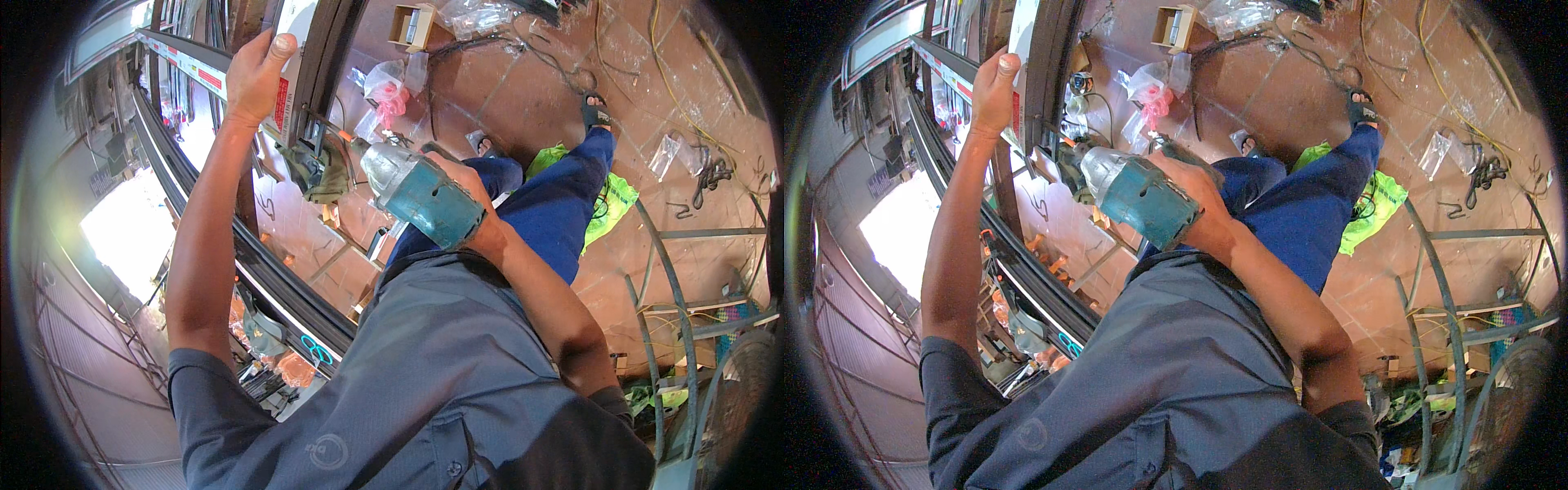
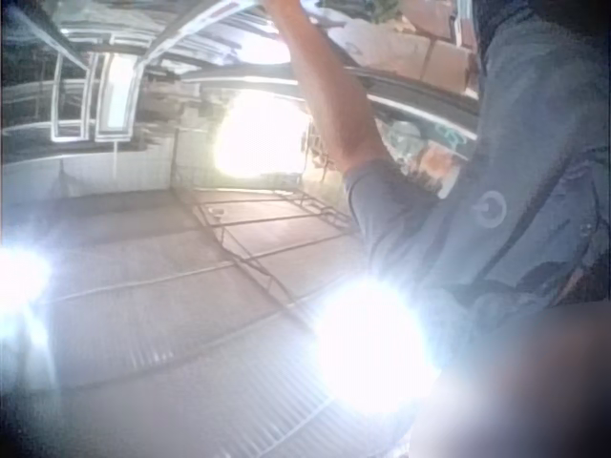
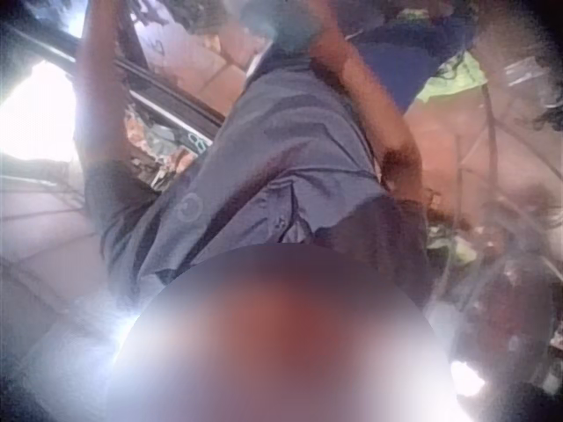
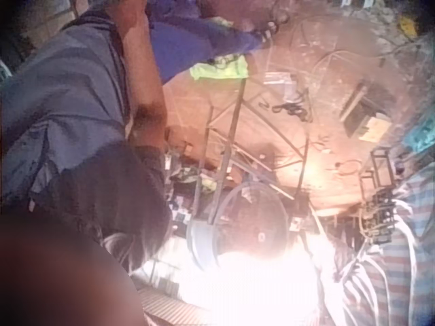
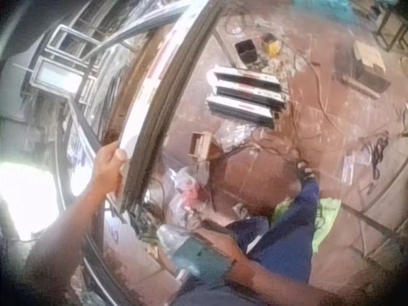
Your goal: The person assembles a window frame by aligning metal profiles and securing them with a power drill. They repeatedly position the frame, insert fasteners, and tighten them while adjusting the frame's orientation.
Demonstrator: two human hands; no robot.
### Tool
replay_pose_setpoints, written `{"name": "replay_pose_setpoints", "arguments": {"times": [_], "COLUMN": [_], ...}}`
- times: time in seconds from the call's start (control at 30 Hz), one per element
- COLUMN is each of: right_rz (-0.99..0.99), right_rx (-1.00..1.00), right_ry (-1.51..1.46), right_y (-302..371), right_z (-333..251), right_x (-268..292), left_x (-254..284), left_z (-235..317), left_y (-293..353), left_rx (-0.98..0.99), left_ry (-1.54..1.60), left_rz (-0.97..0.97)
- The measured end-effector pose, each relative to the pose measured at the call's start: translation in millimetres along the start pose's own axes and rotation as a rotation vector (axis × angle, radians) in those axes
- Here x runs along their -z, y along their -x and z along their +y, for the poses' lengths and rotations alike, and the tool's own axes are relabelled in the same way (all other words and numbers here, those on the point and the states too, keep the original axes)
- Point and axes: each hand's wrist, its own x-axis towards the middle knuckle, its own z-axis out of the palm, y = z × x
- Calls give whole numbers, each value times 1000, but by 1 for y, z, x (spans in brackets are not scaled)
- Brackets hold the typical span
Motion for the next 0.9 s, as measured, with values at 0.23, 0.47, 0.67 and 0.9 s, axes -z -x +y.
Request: {"name": "replay_pose_setpoints", "arguments": {"times": [0.23,0.47,0.67,0.9], "right_rz": [18,98,72,103], "right_rx": [2,144,-23,365], "right_ry": [-68,-123,-392,80], "right_y": [-4,-6,3,2], "right_z": [2,5,14,14], "right_x": [0,-6,-21,9], "left_x": [1,2,2,5], "left_z": [-1,6,5,3], "left_y": [-1,-1,0,0], "left_rx": [-2,10,27,43], "left_ry": [-29,-3,-8,-20], "left_rz": [11,24,10,-17]}}
